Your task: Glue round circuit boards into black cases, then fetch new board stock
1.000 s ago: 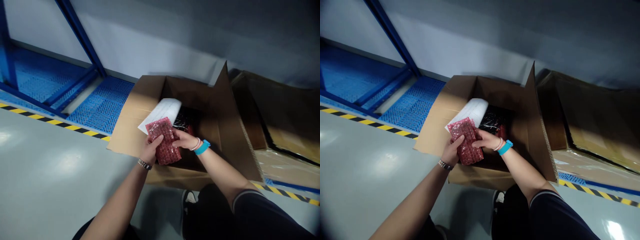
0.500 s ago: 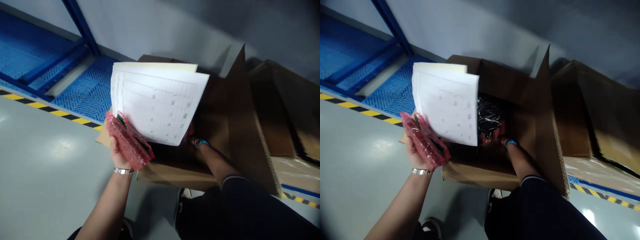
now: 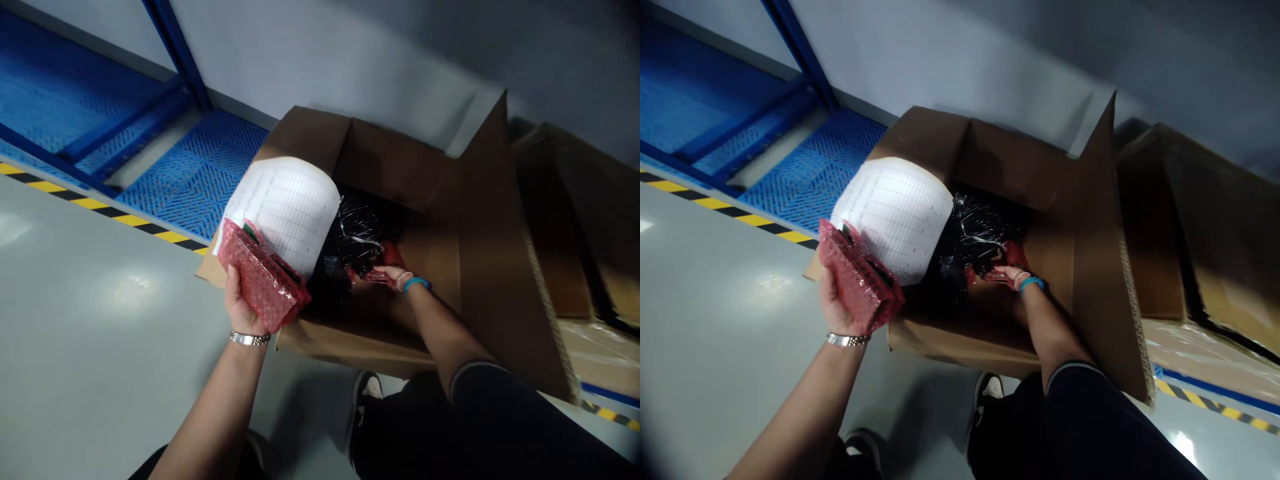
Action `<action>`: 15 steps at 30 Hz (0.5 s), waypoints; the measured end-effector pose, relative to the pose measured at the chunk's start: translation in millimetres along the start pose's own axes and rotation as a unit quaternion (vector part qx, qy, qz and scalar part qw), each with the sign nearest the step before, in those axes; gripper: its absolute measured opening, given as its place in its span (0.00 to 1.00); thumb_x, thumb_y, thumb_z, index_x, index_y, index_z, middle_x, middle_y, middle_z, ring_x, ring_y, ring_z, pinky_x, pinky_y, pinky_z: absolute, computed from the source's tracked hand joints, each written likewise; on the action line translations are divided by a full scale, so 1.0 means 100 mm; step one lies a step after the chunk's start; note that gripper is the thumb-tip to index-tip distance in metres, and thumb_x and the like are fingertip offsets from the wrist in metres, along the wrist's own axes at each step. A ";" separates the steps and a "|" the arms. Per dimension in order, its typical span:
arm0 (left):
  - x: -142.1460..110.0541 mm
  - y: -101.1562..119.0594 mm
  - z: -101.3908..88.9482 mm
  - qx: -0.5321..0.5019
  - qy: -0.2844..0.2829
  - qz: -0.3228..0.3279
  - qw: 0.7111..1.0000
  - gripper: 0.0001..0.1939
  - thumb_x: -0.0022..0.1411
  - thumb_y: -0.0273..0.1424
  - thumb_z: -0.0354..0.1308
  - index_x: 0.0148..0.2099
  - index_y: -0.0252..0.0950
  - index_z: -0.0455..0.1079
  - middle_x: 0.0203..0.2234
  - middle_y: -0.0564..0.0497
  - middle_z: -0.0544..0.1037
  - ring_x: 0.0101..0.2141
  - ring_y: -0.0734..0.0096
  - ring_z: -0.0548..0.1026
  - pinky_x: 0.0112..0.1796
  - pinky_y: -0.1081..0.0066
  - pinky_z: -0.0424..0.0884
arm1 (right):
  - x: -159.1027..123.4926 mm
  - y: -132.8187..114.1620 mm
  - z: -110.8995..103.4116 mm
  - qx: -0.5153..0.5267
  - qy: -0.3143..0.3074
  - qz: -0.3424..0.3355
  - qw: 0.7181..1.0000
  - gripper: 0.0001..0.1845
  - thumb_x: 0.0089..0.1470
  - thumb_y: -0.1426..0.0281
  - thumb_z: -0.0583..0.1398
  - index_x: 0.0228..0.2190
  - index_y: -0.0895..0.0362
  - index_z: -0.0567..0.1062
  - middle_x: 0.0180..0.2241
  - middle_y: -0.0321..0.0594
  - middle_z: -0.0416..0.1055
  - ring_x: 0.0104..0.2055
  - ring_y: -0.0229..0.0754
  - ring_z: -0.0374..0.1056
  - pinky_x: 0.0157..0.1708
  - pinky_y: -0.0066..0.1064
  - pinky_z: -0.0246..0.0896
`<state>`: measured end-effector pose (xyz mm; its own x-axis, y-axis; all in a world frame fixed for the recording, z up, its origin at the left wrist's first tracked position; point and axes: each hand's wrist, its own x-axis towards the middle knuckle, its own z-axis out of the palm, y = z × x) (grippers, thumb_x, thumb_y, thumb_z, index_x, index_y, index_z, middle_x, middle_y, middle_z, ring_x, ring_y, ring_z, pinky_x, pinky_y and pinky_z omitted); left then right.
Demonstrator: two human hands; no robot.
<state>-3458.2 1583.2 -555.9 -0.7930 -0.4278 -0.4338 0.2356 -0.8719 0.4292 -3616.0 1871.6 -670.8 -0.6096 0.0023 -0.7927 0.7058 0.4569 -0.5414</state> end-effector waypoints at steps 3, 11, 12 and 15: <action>-0.10 0.13 -0.01 0.017 0.002 -0.026 1.000 0.15 0.57 0.40 0.54 0.45 0.40 0.69 0.34 0.52 0.78 0.34 0.68 0.75 0.42 0.65 0.71 | -0.30 -0.24 -0.27 -0.075 0.030 0.020 0.997 0.08 0.49 0.69 0.61 0.28 0.62 0.73 0.26 0.41 0.72 0.31 0.39 0.69 0.33 0.33 0.65; -0.33 0.31 -0.07 0.049 0.026 -0.041 0.998 0.18 0.50 0.38 0.61 0.44 0.38 0.70 0.38 0.50 0.77 0.38 0.66 0.74 0.45 0.65 0.69 | -1.69 -0.98 0.05 -0.018 -0.009 -0.297 0.955 0.20 0.42 0.63 0.64 0.38 0.57 0.71 0.36 0.39 0.73 0.35 0.42 0.69 0.34 0.31 0.63; -0.34 0.33 -0.08 0.045 0.005 -0.038 0.998 0.21 0.50 0.41 0.61 0.45 0.39 0.69 0.41 0.50 0.76 0.41 0.65 0.73 0.45 0.64 0.69 | -1.87 -1.02 0.24 0.009 -0.080 -0.340 0.937 0.21 0.42 0.62 0.64 0.40 0.55 0.71 0.37 0.38 0.73 0.34 0.41 0.69 0.34 0.31 0.64; -0.36 0.40 -0.14 0.039 -0.046 -0.043 0.997 0.31 0.44 0.51 0.61 0.48 0.40 0.68 0.46 0.48 0.73 0.48 0.59 0.69 0.48 0.63 0.67 | -2.28 -1.05 0.91 0.005 -0.231 -0.377 0.897 0.21 0.43 0.61 0.64 0.41 0.52 0.69 0.36 0.35 0.72 0.35 0.42 0.68 0.36 0.34 0.65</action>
<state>-3412.8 1560.7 -534.6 -0.8578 -0.3248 -0.3983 0.1224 -0.8818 0.4555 -3518.8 1742.4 -458.8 -0.7024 -0.6739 -0.2292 0.1599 0.1644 -0.9734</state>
